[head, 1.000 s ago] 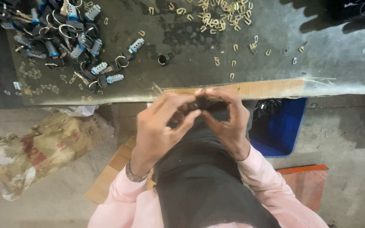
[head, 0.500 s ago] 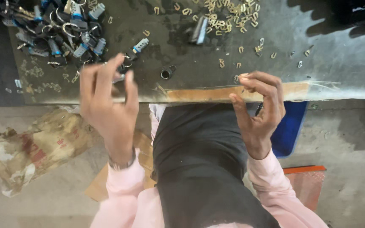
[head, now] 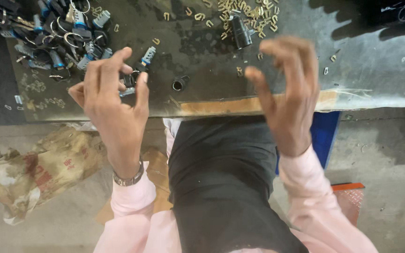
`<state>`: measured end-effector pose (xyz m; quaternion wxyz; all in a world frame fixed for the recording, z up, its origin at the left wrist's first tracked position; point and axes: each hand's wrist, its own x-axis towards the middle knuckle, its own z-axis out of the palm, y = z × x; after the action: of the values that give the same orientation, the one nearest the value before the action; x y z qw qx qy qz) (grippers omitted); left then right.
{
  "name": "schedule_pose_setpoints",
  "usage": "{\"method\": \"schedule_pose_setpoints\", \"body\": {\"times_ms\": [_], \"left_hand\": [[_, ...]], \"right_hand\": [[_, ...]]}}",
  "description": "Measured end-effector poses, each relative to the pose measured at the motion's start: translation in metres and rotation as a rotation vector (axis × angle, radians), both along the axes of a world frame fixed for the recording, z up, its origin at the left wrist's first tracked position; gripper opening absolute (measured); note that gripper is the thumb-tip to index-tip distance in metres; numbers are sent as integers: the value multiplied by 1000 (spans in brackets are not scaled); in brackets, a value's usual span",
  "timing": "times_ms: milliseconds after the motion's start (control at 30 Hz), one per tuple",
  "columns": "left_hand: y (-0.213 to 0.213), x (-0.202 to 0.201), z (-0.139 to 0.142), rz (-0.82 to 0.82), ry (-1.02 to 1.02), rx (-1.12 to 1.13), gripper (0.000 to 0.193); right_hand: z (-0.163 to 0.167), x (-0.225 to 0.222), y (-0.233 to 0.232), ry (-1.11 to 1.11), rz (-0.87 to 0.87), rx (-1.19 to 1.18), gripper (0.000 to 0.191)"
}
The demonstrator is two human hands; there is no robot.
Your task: The person sits at a workbench assembling small keychain lock components. They pick up a gray ribbed plastic insert and a black cylindrical housing, press the insert into the housing by hand, and set the assembled unit on the table among piles of finished parts, repeating the cycle with metal hook clasps and rings scattered nearby.
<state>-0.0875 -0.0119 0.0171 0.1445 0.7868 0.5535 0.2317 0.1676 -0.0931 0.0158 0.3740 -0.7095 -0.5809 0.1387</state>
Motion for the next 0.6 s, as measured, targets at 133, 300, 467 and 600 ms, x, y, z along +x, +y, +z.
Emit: {"method": "schedule_pose_setpoints", "body": {"times_ms": [133,300,467,600], "left_hand": [[-5,4,11,-26,-116,53,31],[2,7,16,-124,-168,48,20],[5,0,25,-175,-167,84,15],[2,-4,28,-167,-187,93,13]], "right_hand": [[-7,8,35,-180,65,56,42],[-29,-2,62,-403,-22,-45,56],[-40,-5,65,-465,-13,36,40],[-38,-10,63,-453,-32,20,30]]}}
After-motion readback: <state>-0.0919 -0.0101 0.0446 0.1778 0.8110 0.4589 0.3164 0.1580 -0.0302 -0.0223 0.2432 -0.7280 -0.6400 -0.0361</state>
